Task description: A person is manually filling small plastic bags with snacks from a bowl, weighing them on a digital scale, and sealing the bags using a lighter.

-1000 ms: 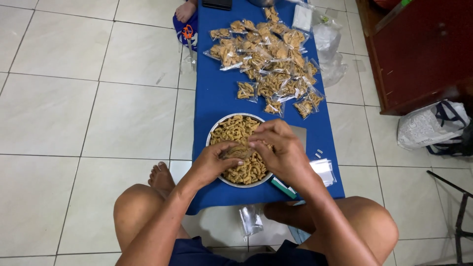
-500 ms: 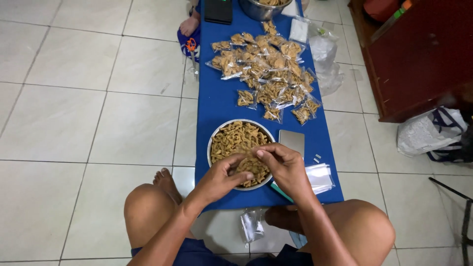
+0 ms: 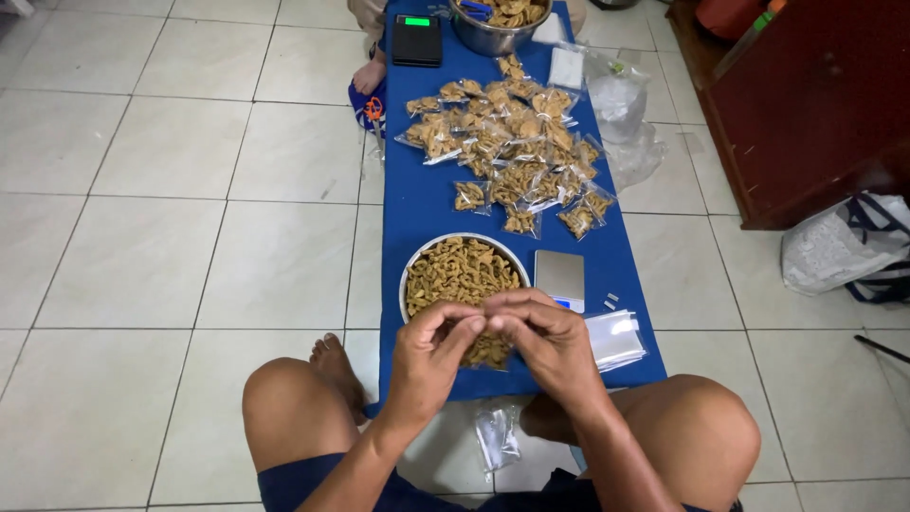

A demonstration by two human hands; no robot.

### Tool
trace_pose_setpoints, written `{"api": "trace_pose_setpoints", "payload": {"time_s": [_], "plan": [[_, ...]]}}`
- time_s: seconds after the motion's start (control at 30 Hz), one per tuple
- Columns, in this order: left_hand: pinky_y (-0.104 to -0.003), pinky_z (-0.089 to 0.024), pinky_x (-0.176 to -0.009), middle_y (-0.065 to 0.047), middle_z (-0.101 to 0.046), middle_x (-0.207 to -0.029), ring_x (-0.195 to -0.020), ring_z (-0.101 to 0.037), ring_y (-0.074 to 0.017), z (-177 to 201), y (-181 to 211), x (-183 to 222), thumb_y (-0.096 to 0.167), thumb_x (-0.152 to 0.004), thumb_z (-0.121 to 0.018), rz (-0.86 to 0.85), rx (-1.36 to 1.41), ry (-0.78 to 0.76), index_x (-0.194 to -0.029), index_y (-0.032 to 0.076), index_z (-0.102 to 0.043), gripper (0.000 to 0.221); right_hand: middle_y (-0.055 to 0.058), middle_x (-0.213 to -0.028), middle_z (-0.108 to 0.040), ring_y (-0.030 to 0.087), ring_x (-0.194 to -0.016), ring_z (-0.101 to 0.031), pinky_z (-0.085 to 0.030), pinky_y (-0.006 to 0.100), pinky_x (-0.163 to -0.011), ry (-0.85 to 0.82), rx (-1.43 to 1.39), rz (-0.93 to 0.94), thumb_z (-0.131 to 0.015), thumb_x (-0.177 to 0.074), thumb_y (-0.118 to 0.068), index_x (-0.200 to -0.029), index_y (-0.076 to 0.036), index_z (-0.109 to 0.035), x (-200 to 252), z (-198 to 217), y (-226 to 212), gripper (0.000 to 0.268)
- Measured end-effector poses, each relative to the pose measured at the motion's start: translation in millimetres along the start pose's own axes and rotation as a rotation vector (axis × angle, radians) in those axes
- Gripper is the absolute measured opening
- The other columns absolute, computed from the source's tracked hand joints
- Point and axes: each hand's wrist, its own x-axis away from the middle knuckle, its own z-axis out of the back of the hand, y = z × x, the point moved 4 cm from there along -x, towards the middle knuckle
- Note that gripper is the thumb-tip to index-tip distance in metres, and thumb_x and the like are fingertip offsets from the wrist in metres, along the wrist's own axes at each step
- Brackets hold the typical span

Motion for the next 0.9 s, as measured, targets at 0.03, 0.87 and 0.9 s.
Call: {"api": "trace_pose_setpoints", "payload": {"time_s": [0.03, 0.87, 0.9], "plan": [[-0.021, -0.037, -0.046, -0.001, -0.068, -0.074, -0.056, -0.048, -0.0050, 0, 6, 1, 0.008, -0.096, -0.069, 0.001, -0.003, -0.004, -0.100, 0.004, -0.074, 0.008, 0.010, -0.108, -0.077, 0.015, -0.090, -0.070, -0.061, 0.027, -0.078, 0.004, -0.003, -0.001, -0.074, -0.089, -0.008, -0.095, -0.005, -0.081, 1, 0, -5, 0.010], [-0.024, -0.053, -0.075, -0.006, -0.074, -0.094, -0.081, -0.065, -0.0109, 8, 23, 14, -0.006, -0.093, -0.066, 0.154, 0.223, -0.128, -0.104, 0.000, -0.078, 0.017, 0.009, -0.093, -0.073, 0.015, -0.081, -0.065, -0.054, 0.026, -0.073, -0.107, -0.104, 0.133, -0.062, -0.089, 0.010, -0.100, -0.002, -0.079, 29, 22, -7, 0.023], [-0.022, -0.046, -0.068, -0.003, -0.070, -0.090, -0.075, -0.058, -0.0074, 6, 24, 14, -0.010, -0.094, -0.063, 0.142, 0.223, -0.155, -0.103, 0.001, -0.078, 0.021, 0.008, -0.091, -0.071, 0.014, -0.077, -0.060, -0.049, 0.026, -0.070, -0.087, -0.089, 0.152, -0.061, -0.088, 0.011, -0.095, 0.000, -0.078, 30, 25, -7, 0.021]]}}
